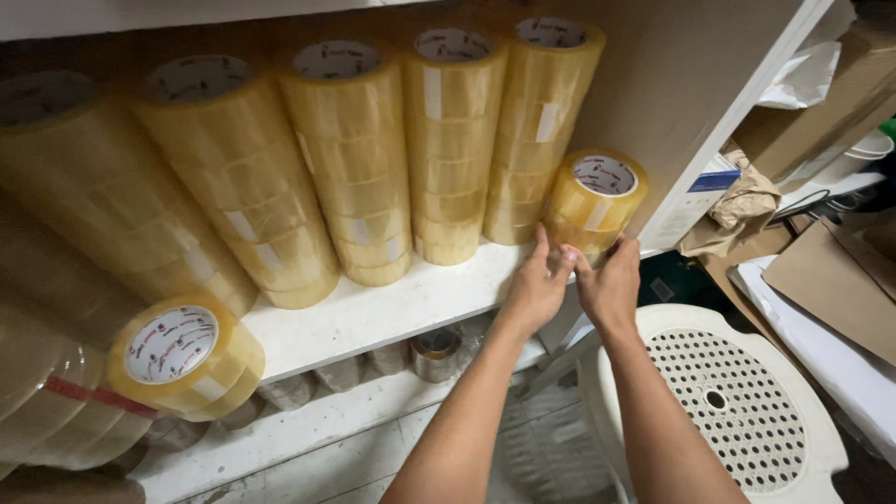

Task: The person repeatedly picks up individual clear tape rolls from a white shelf, rotates them, and places them back in a row. The hands handle the rolls one at a time, adjusting their positions and orientation on the shelf throughout the clip.

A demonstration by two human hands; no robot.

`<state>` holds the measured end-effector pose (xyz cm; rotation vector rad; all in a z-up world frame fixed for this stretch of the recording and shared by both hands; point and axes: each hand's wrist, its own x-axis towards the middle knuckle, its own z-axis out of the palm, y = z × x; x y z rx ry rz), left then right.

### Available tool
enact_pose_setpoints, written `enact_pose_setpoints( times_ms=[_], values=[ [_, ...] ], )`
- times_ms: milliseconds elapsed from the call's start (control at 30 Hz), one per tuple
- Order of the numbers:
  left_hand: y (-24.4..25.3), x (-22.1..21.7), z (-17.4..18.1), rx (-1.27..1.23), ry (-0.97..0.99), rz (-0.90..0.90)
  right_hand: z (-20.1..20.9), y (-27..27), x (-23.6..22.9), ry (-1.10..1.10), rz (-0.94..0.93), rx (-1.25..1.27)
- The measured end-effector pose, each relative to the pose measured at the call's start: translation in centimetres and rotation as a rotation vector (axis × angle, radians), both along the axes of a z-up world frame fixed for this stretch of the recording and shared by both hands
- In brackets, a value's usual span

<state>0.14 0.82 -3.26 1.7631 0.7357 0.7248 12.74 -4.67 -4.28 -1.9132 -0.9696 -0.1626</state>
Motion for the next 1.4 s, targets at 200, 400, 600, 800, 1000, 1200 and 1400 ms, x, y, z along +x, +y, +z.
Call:
enact_pose_setpoints(
  times_ms=[200, 400, 600, 800, 1000, 1200, 1400],
  values=[
    [-2.1, 1.4, -0.9, 0.525, -0.192, 0.488, 1.3, -0.7, -0.4, 0.082, -0.01, -0.104],
    [-0.3, 1.2, -2.6, 0.75, 0.062, 0.46, 2.1, -0.6, -0.6, 0.09, -0.033, -0.145],
    [0.8, 0.6, -1.9, 0.645, 0.101, 0.335, 1.4, -0.6, -0.7, 0.117, -0.062, -0.132],
    [1.5, 0.7, -1.3, 0.536, 0.209, 0.276, 0.6, -0.2, -0.8, 0.012, -0.065, -0.076],
    [1.4, 0.0, -1.4, 0.546, 0.182, 0.241, 0.8, -0.3, -1.9, -0.063, -0.052, -0.062],
    [1.5, -0.6, -2.2, 0.61, 0.012, 0.277, 0.3, -1.2, -1.0, -0.105, -0.021, -0.041],
    [1.2, -0.5, -2.8, 0.739, -0.05, 0.408, -0.3, -1.1, -1.2, -0.107, -0.077, -0.03]
  ],
)
